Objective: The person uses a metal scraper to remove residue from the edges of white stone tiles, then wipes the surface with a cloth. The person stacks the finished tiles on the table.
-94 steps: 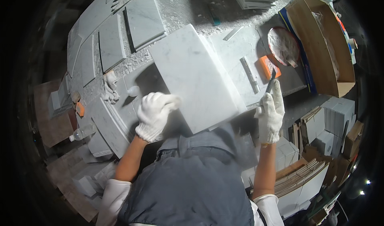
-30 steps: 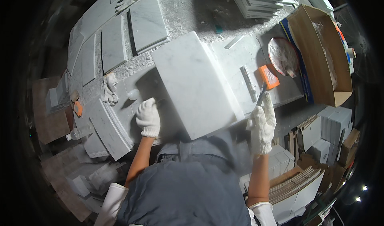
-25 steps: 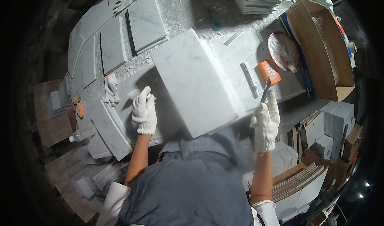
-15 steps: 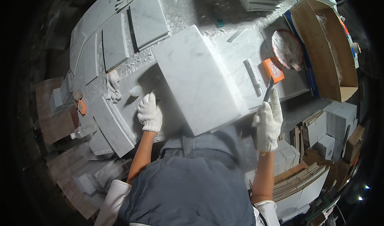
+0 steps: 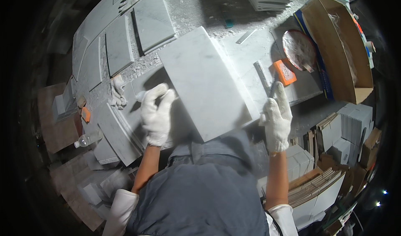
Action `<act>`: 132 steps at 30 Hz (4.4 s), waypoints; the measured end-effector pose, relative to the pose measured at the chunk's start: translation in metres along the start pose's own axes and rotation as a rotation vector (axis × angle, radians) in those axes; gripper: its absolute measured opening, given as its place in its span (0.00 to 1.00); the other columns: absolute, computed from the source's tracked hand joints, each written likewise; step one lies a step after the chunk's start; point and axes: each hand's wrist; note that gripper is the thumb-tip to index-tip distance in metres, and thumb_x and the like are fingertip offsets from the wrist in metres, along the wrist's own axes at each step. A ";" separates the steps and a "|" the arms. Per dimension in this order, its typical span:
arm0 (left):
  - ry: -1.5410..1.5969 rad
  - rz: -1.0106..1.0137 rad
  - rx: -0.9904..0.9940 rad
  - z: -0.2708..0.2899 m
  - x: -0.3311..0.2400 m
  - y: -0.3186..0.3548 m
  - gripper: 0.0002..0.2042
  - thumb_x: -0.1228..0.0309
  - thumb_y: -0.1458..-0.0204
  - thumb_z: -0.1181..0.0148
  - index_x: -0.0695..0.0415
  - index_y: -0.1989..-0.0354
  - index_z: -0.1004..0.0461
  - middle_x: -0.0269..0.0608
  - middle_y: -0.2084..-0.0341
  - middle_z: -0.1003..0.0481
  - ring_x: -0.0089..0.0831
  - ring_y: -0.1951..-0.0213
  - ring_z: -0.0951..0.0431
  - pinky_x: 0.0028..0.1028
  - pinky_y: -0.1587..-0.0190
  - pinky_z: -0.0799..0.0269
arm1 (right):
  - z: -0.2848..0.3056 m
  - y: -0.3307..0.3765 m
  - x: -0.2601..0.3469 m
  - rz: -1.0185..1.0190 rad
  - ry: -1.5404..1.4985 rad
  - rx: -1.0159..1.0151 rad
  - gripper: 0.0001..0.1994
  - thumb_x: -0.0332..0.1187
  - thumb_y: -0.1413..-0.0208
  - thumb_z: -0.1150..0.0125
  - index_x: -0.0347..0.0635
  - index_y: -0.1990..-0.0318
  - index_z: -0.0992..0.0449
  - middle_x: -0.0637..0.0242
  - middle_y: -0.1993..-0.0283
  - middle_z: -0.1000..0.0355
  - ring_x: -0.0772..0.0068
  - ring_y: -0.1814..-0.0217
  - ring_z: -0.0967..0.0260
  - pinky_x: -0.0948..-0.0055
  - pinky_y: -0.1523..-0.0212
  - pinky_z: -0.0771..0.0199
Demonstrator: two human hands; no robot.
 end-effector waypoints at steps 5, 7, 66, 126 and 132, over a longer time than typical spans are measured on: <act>-0.634 -0.447 0.256 -0.062 -0.028 -0.022 0.13 0.64 0.54 0.27 0.46 0.59 0.18 0.35 0.58 0.25 0.43 0.49 0.26 0.43 0.43 0.29 | -0.003 0.003 0.002 0.027 0.003 0.061 0.30 0.26 0.34 0.41 0.34 0.26 0.41 0.70 0.67 0.30 0.84 0.75 0.36 0.83 0.77 0.35; -0.671 -0.495 0.330 -0.064 -0.033 -0.017 0.12 0.62 0.55 0.29 0.45 0.62 0.19 0.34 0.61 0.27 0.41 0.51 0.27 0.43 0.43 0.30 | 0.004 0.009 0.004 0.017 0.010 0.037 0.30 0.27 0.33 0.43 0.34 0.25 0.42 0.71 0.68 0.31 0.84 0.76 0.37 0.83 0.77 0.35; -0.822 0.027 0.437 0.040 0.081 0.039 0.17 0.74 0.47 0.37 0.54 0.48 0.20 0.43 0.40 0.28 0.49 0.43 0.26 0.40 0.40 0.28 | 0.048 0.020 -0.022 -0.155 -0.114 0.036 0.14 0.31 0.31 0.42 0.34 0.43 0.28 0.70 0.66 0.31 0.80 0.73 0.35 0.82 0.76 0.33; 0.072 0.783 0.299 0.006 0.001 0.018 0.40 0.42 0.47 0.31 0.74 0.46 0.29 0.54 0.58 0.21 0.35 0.53 0.23 0.33 0.46 0.28 | -0.074 0.059 -0.040 0.745 0.997 0.278 0.10 0.19 0.51 0.33 0.38 0.60 0.21 0.53 0.52 0.21 0.49 0.44 0.24 0.59 0.43 0.25; 0.116 0.771 0.366 0.016 -0.016 0.013 0.30 0.48 0.42 0.33 0.69 0.51 0.25 0.52 0.59 0.21 0.40 0.57 0.22 0.35 0.49 0.29 | -0.081 0.060 -0.044 0.758 0.788 0.175 0.12 0.19 0.50 0.33 0.37 0.57 0.20 0.50 0.47 0.21 0.50 0.42 0.24 0.62 0.41 0.25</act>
Point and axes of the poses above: each hand's wrist, its own y-axis away from the middle knuckle, its own z-axis out of the back of the hand, x = y × z
